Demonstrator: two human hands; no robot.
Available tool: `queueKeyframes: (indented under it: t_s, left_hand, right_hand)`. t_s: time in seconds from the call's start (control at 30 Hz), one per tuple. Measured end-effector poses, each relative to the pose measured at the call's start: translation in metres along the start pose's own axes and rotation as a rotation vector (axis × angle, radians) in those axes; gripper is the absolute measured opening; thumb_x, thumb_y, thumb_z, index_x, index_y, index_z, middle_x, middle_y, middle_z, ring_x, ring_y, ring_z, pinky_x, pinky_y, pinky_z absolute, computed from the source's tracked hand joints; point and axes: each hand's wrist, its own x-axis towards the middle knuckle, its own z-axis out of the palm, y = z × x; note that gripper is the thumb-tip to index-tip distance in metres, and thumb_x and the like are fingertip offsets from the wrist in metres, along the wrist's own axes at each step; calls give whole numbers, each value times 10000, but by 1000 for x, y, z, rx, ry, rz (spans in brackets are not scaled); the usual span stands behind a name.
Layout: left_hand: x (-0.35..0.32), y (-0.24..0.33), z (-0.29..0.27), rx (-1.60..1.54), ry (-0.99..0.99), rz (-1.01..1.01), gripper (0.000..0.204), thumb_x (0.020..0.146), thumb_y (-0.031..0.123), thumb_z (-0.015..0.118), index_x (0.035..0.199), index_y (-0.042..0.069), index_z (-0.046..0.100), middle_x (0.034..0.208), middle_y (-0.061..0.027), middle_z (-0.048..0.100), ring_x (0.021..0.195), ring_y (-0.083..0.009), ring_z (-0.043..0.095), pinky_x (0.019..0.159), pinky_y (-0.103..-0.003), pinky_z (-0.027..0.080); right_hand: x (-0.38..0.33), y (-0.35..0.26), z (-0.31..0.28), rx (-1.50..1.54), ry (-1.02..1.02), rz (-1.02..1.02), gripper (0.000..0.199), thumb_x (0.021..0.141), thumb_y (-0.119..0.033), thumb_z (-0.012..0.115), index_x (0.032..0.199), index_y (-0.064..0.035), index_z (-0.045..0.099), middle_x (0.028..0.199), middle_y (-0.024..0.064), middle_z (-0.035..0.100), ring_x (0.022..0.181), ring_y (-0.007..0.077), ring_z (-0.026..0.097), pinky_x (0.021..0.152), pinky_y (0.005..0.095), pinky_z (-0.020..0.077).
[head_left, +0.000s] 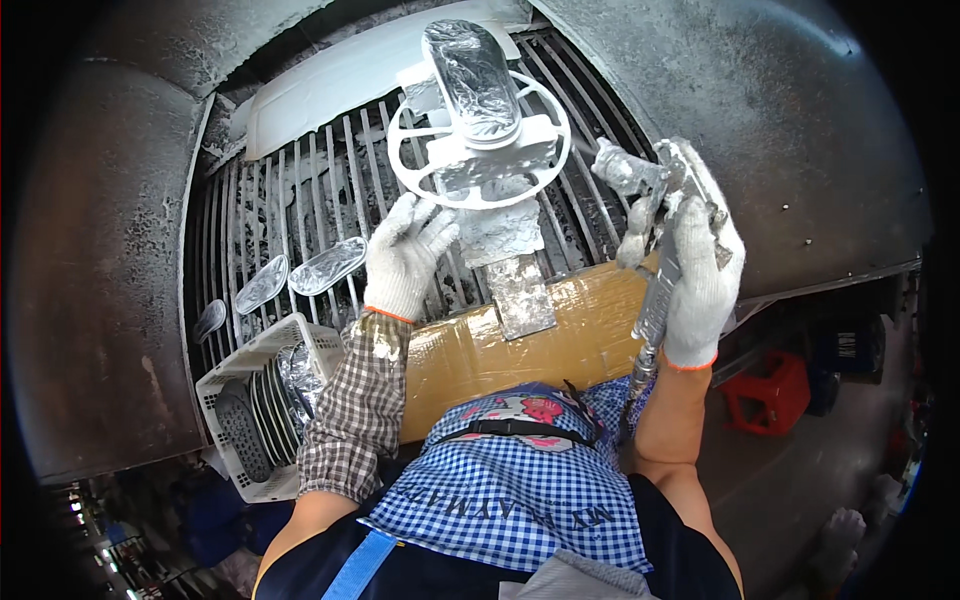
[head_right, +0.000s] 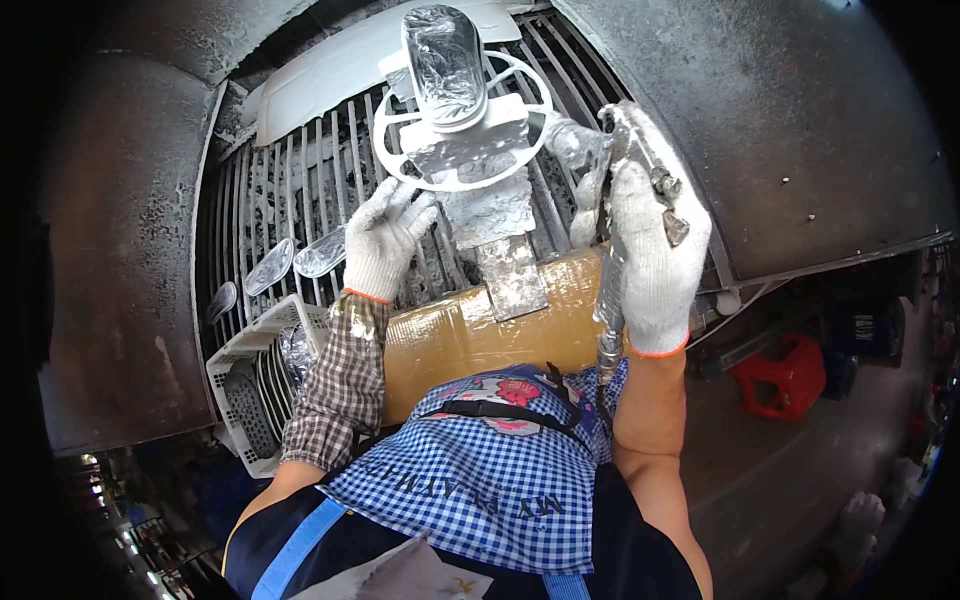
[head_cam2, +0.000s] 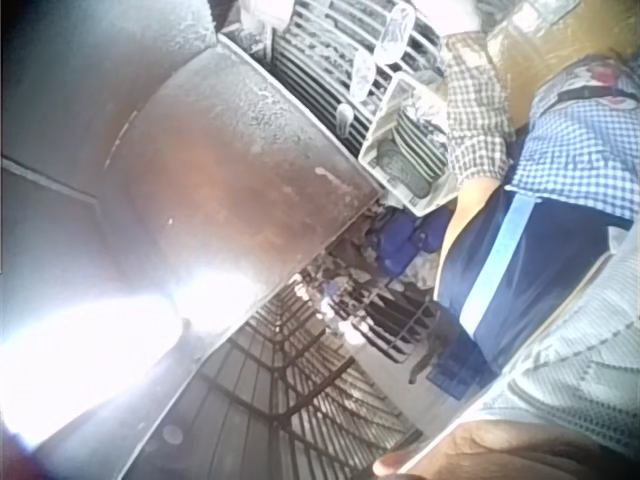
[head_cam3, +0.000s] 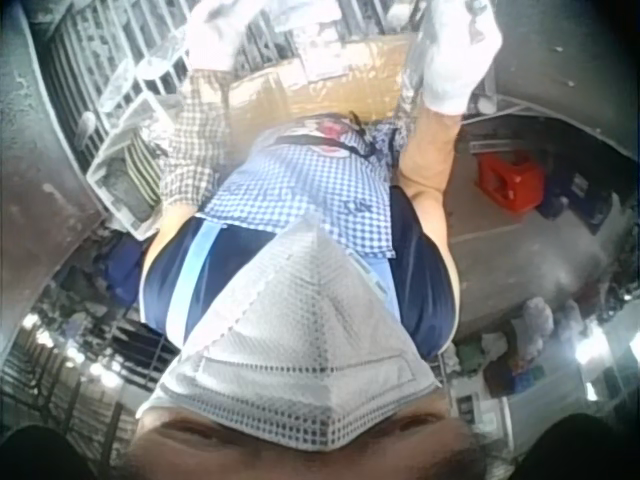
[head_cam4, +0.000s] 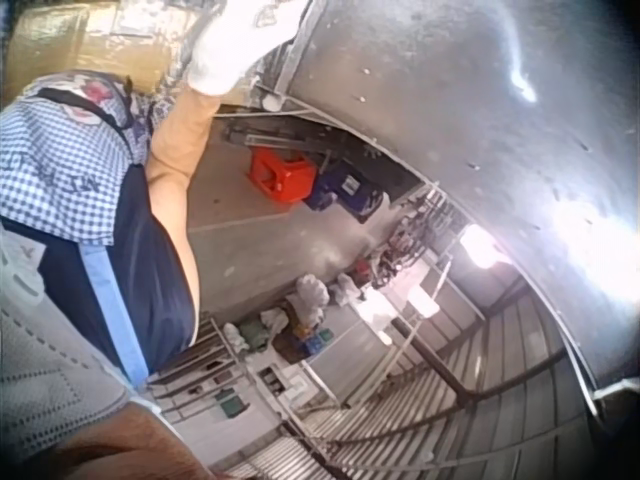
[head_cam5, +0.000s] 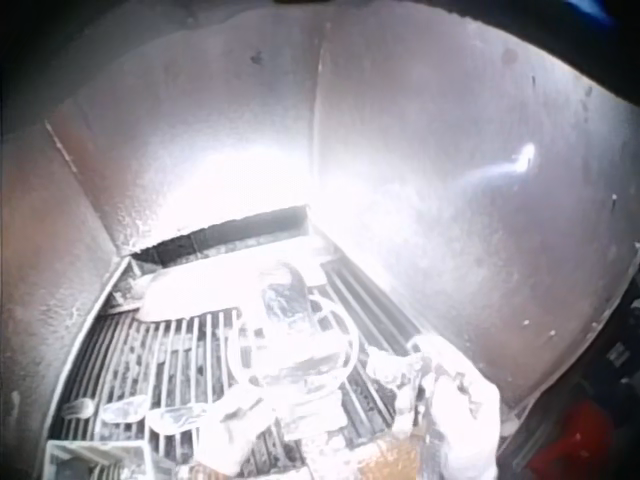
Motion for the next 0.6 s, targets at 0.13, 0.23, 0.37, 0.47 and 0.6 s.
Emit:
queueKeyframes:
  t_s: [0.13, 0.23, 0.37, 0.47, 0.6]
  left_hand:
    - [5, 13, 2, 31, 32, 10, 525, 1000, 238, 619, 1438, -35, 523, 1456, -252, 611, 1252, -461, 650, 1054, -604, 561]
    - [7, 21, 1, 80, 54, 31, 502, 1011, 282, 628, 1402, -22, 545, 1457, -253, 610, 1258, -465, 646, 1065, -606, 554]
    - [15, 25, -3, 106, 18, 49, 450, 1028, 348, 643, 1309, 1, 589, 1457, -277, 606, 1259, -471, 650, 1063, -603, 556]
    - [17, 34, -12, 88, -31, 48, 409, 1038, 353, 639, 1245, 3, 599, 1447, -311, 597, 1275, -492, 644, 1056, -602, 565]
    - [18, 33, -9, 87, 7, 71, 370, 1047, 342, 624, 1212, 11, 606, 1411, -299, 617, 1252, -488, 655, 1033, -581, 581]
  right_hand:
    - [-3, 0, 5, -18, -37, 16, 469, 1118, -150, 581, 1539, 48, 525, 984, 83, 719, 767, 67, 640, 659, 219, 544]
    - [-9, 7, 7, 47, -95, 100, 493, 1098, -144, 620, 1543, 44, 524, 946, 57, 726, 733, 67, 646, 668, 218, 549]
    - [-4, 18, 7, 28, -19, 65, 496, 1088, -135, 636, 1541, 38, 530, 956, 44, 719, 754, 55, 646, 669, 201, 536]
    - [-5, 24, 5, 106, -76, 68, 489, 1093, -139, 640, 1536, 39, 535, 969, 24, 711, 782, 46, 639, 689, 203, 527]
    - [2, 36, 1, 15, -20, -11, 470, 1099, -133, 631, 1529, 36, 542, 938, 22, 696, 753, 55, 631, 658, 212, 519]
